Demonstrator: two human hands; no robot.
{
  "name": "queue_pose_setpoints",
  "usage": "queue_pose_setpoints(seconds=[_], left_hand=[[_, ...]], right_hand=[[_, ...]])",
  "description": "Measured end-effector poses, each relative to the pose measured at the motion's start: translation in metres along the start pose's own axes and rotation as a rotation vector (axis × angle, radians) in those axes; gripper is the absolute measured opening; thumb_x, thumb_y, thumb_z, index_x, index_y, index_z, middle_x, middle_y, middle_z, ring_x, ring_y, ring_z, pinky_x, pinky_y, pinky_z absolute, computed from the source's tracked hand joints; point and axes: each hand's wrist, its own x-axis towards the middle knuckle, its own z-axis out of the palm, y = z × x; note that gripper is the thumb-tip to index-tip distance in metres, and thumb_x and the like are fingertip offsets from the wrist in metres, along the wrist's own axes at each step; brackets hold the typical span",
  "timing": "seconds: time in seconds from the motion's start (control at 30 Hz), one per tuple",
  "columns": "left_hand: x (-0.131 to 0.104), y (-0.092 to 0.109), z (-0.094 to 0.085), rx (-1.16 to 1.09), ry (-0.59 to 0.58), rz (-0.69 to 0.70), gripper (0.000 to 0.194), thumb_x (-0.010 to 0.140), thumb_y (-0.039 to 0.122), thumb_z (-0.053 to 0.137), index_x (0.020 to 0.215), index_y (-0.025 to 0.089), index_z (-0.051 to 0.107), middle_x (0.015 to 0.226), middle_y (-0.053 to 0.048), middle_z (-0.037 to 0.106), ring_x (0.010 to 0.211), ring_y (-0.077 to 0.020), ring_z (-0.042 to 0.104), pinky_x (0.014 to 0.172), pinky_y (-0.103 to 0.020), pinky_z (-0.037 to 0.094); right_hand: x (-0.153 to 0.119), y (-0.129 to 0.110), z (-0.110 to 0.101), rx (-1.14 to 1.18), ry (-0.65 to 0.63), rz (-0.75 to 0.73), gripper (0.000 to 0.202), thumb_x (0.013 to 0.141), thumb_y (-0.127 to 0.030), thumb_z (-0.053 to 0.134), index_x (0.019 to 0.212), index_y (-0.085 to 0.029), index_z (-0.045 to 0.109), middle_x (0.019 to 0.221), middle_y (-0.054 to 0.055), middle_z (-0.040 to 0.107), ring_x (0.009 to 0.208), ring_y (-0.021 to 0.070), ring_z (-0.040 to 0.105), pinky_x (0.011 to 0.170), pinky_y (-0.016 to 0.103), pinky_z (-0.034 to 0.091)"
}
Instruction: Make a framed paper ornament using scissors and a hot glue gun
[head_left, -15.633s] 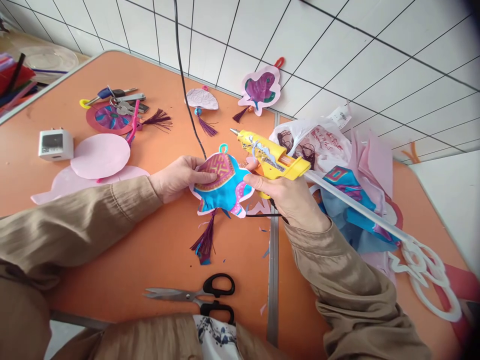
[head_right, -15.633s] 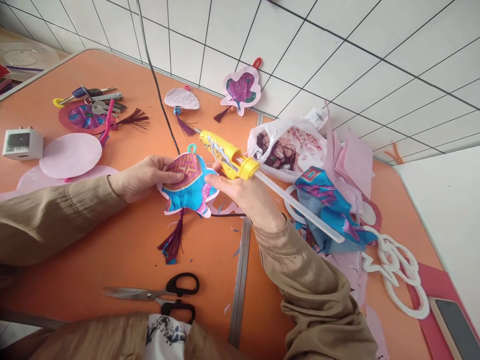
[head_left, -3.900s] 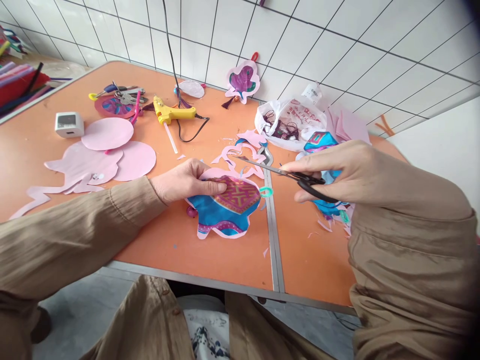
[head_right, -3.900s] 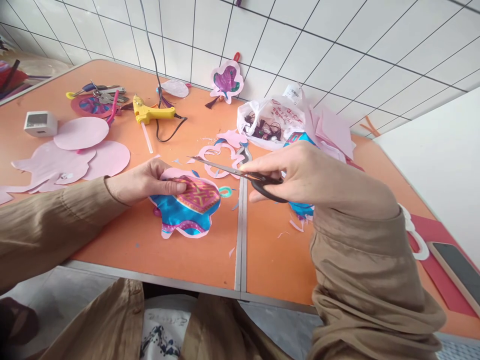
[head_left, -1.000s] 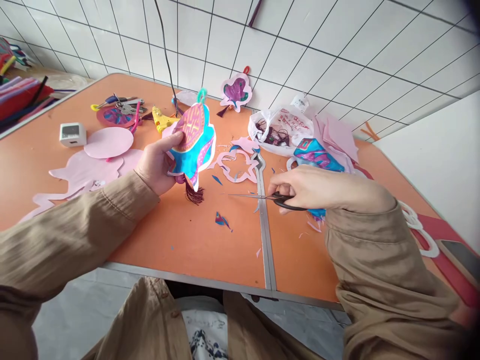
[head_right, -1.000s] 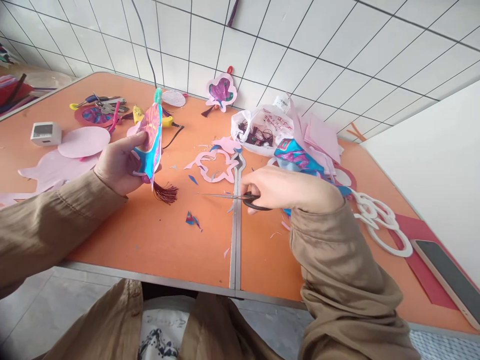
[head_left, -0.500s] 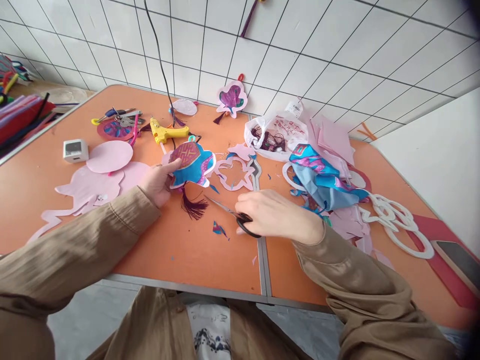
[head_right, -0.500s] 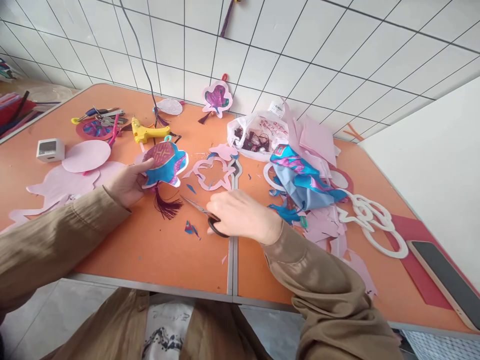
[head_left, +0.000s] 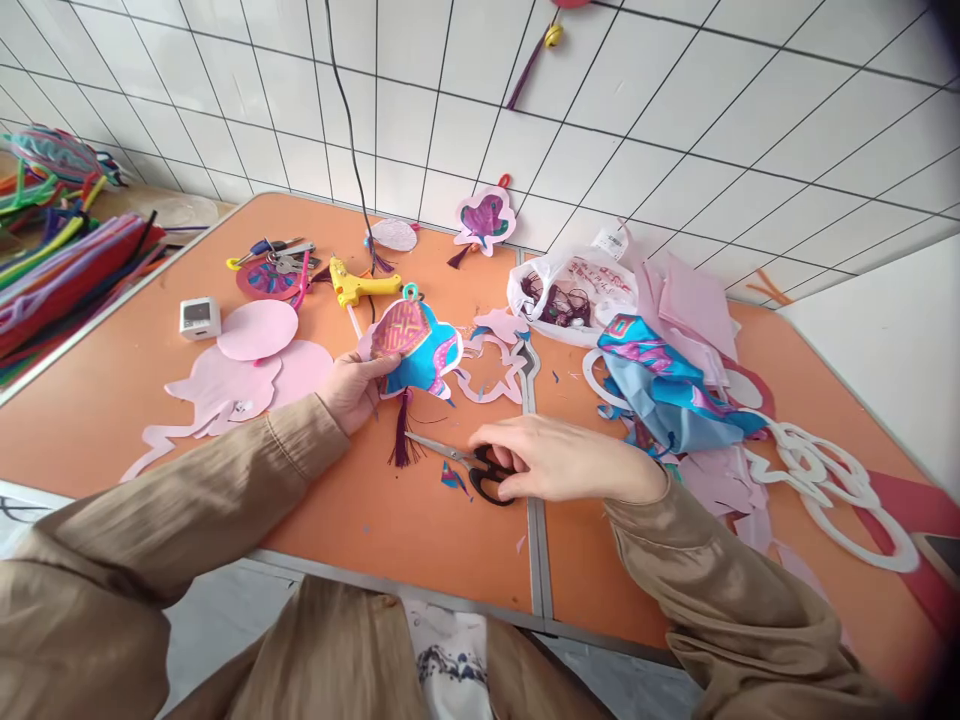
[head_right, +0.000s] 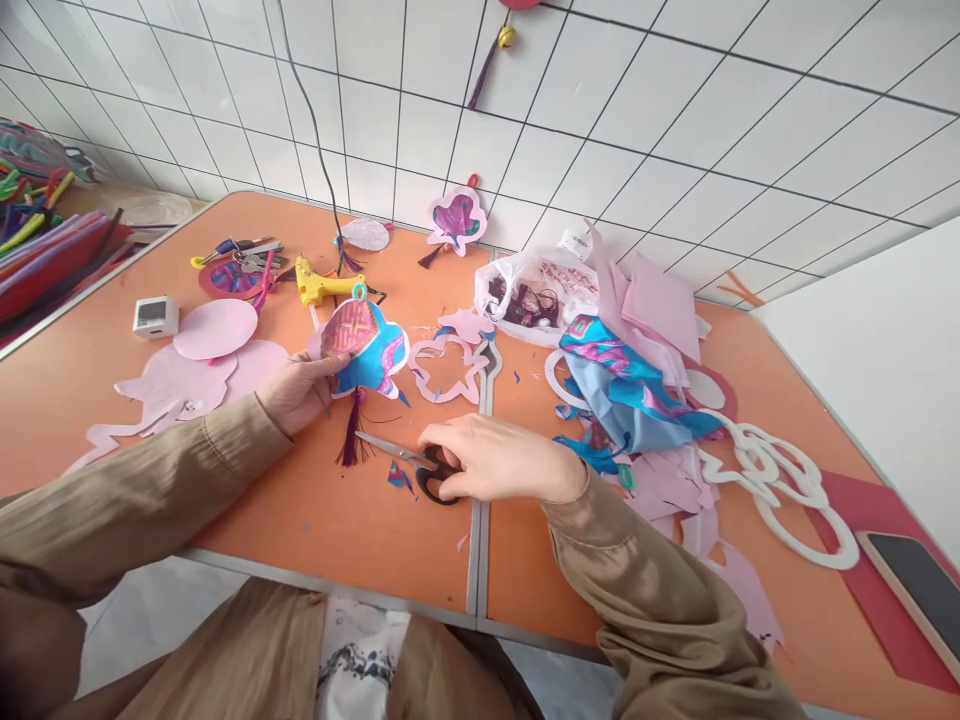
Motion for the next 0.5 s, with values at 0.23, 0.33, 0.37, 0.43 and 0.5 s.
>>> queue_pose_setpoints(seconds=[0.23,0.33,0.37,0.43,0.5], left_hand=[[-0.001,0.006,0.002,-0.033,-0.002,-0.063,0.003,0.08,0.01,0.067,0.081,0.012,0.065,0.056,-0.001,0.066,0.042,-0.0128,0.057,0.048,-0.028,0.055],[-0.001,0.006,0.002,-0.031,0.014,-0.083,0.004,0.082,0.011,0.063,0.078,0.011,0.064,0.057,-0.002,0.067,0.043,-0.0129,0.058,0.05,-0.028,0.056],[0.0,0.006,0.002,-0.03,0.012,-0.079,0.004,0.083,0.011,0.063,0.079,0.011,0.064,0.059,-0.003,0.068,0.045,-0.0135,0.059,0.049,-0.028,0.056],[0.002,0.004,0.0,-0.025,0.004,-0.057,0.002,0.081,0.012,0.065,0.081,0.011,0.065,0.063,-0.004,0.07,0.048,-0.0143,0.061,0.048,-0.028,0.054],[0.005,0.002,-0.004,-0.021,0.003,-0.008,0.004,0.079,0.015,0.069,0.08,0.012,0.067,0.062,-0.003,0.069,0.046,-0.0133,0.059,0.046,-0.026,0.052]], right_hand=[[0.0,0.021,-0.004,-0.308,0.407,0.157,0.026,0.087,-0.02,0.058,0.113,-0.019,0.064,0.109,0.009,0.067,0.089,0.0227,0.064,0.069,0.032,0.043],[0.005,0.036,-0.002,-0.362,0.443,0.143,0.033,0.085,-0.021,0.064,0.117,-0.018,0.063,0.116,0.011,0.062,0.101,0.0271,0.063,0.073,0.035,0.047],[0.006,0.041,-0.002,-0.358,0.437,0.131,0.033,0.084,-0.021,0.065,0.117,-0.018,0.063,0.114,0.011,0.062,0.102,0.0271,0.062,0.074,0.035,0.047],[0.009,0.047,0.0,-0.344,0.439,0.121,0.027,0.085,-0.02,0.065,0.112,-0.019,0.065,0.109,0.009,0.064,0.1,0.0257,0.063,0.074,0.035,0.048],[0.012,0.051,0.002,-0.354,0.464,0.125,0.02,0.087,-0.019,0.063,0.106,-0.019,0.067,0.105,0.007,0.065,0.096,0.0239,0.064,0.071,0.033,0.047]])
